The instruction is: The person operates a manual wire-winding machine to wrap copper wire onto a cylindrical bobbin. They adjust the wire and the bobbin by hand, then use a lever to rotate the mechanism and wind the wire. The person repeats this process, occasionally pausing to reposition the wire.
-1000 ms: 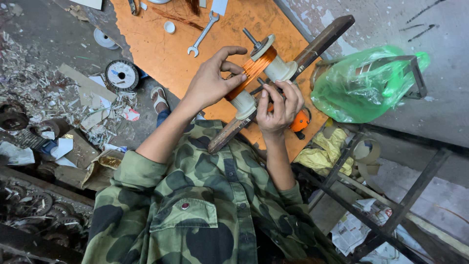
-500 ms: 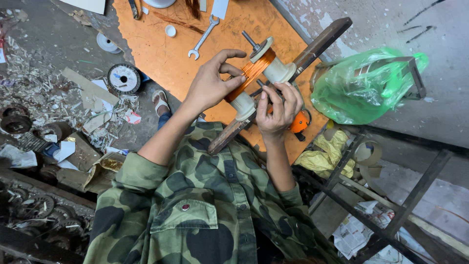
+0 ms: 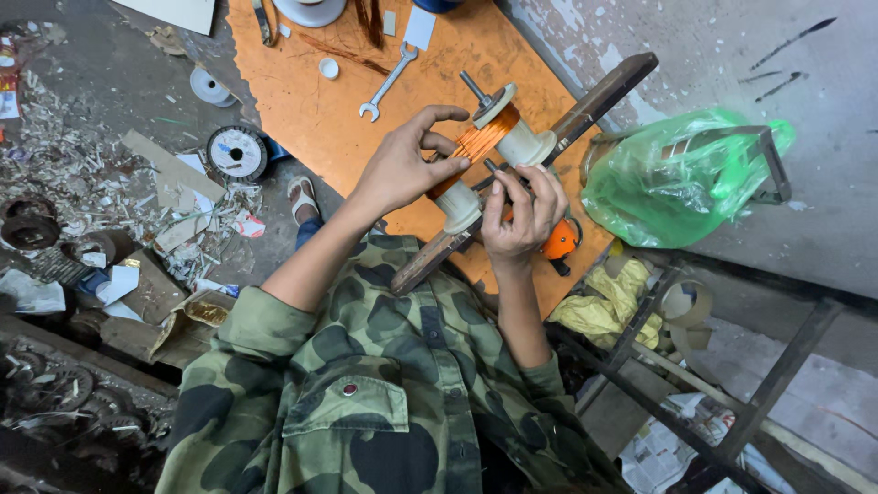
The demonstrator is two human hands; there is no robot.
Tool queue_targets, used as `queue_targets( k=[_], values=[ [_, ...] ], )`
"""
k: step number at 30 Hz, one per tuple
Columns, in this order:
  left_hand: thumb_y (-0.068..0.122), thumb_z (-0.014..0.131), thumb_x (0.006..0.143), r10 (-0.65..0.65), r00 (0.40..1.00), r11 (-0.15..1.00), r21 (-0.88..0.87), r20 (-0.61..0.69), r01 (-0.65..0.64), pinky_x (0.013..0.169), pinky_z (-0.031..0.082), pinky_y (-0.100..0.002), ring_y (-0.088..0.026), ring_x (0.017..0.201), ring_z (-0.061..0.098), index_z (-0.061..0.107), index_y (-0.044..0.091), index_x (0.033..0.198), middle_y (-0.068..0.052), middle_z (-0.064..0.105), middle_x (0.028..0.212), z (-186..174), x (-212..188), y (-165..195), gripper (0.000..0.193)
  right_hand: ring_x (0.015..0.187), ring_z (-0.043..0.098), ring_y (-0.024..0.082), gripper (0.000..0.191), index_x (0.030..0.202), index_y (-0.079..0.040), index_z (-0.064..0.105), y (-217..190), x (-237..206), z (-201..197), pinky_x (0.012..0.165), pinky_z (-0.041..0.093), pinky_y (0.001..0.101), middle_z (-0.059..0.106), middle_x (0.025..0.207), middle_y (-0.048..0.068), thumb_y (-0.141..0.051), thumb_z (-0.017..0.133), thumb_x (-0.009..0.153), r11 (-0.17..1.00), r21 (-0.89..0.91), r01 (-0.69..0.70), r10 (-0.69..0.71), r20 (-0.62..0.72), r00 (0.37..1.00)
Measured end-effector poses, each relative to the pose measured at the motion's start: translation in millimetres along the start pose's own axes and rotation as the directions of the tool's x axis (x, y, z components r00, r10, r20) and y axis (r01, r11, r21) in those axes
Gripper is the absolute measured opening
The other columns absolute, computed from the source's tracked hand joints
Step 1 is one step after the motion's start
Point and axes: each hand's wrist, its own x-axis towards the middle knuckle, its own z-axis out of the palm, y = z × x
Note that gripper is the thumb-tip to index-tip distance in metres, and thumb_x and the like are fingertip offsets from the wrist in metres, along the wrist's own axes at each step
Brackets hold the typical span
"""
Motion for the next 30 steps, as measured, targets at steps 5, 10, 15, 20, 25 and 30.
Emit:
queue_targets(
  k=[5, 10, 15, 20, 25, 30],
  values=[
    [0.018, 0.080, 0.084, -0.056, 0.998, 0.998, -0.001, 0.009, 0.056, 0.067, 0.056, -0.029, -0.010, 0.073, 0.073, 0.059, 0.016, 0.137, -0.003, 0.079, 0.085, 0, -1, 6, 0.057, 0.123, 0.058, 0.030, 0.012, 0.107, -0.007, 0.075, -2, 2, 0, 0.109, 0.046, 0.0432, 0.064, 0.122, 0.008, -0.006, 0.076, 0.095, 1.000, -0.010, 0.012, -0.012, -0.011, 1.000],
    [0.018, 0.080, 0.084, -0.054, 0.999, 0.998, -0.015, 0.009, 0.054, 0.067, 0.057, -0.029, -0.010, 0.073, 0.073, 0.059, 0.017, 0.137, -0.003, 0.079, 0.086, 0, -3, 9, 0.056, 0.123, 0.058, 0.030, 0.012, 0.107, -0.007, 0.075, -4, 5, 1, 0.108, 0.046, 0.0427, 0.064, 0.122, 0.008, -0.006, 0.076, 0.095, 1.000, -0.010, 0.018, -0.018, -0.024, 1.000],
    [0.020, 0.081, 0.084, -0.038, 0.999, 0.999, -0.004, -0.009, 0.038, 0.068, 0.057, -0.029, -0.010, 0.075, 0.073, 0.060, 0.017, 0.136, -0.002, 0.079, 0.087, 3, -3, -6, 0.056, 0.123, 0.058, 0.031, 0.013, 0.107, -0.007, 0.075, -2, -1, -1, 0.109, 0.046, 0.0432, 0.064, 0.123, 0.008, -0.005, 0.076, 0.094, 1.000, -0.008, 0.016, -0.016, -0.013, 1.000],
    [0.025, 0.081, 0.083, -0.142, 0.990, 0.989, -0.037, -0.005, 0.142, 0.066, 0.059, -0.035, -0.018, 0.077, 0.072, 0.057, 0.017, 0.138, -0.009, 0.075, 0.095, 19, 8, -31, 0.060, 0.118, 0.061, 0.034, 0.012, 0.107, -0.010, 0.077, 10, -4, -2, 0.107, 0.047, 0.0466, 0.064, 0.122, 0.011, -0.009, 0.076, 0.096, 0.992, -0.101, 0.071, -0.070, 0.007, 0.997],
    [0.028, 0.078, 0.085, 0.254, 0.957, 0.967, 0.051, -0.140, -0.249, 0.094, 0.058, -0.040, -0.026, 0.108, 0.074, 0.058, 0.009, 0.138, -0.013, 0.073, 0.117, 21, -1, -46, 0.060, 0.118, 0.061, 0.037, 0.006, 0.106, -0.006, 0.077, 15, -3, 5, 0.105, 0.046, 0.0514, 0.067, 0.123, 0.015, -0.012, 0.078, 0.103, 0.990, -0.082, 0.117, -0.121, -0.049, 0.991],
    [0.039, 0.075, 0.090, 0.285, 0.928, 0.957, 0.128, -0.241, -0.261, 0.102, 0.055, -0.039, -0.027, 0.118, 0.071, 0.059, 0.011, 0.137, -0.010, 0.073, 0.126, 8, -24, -51, 0.057, 0.119, 0.059, 0.036, 0.007, 0.106, -0.004, 0.077, 10, -6, 6, 0.106, 0.047, 0.0510, 0.067, 0.123, 0.012, -0.010, 0.075, 0.106, 0.991, -0.049, 0.127, -0.130, -0.054, 0.990]
  ],
)
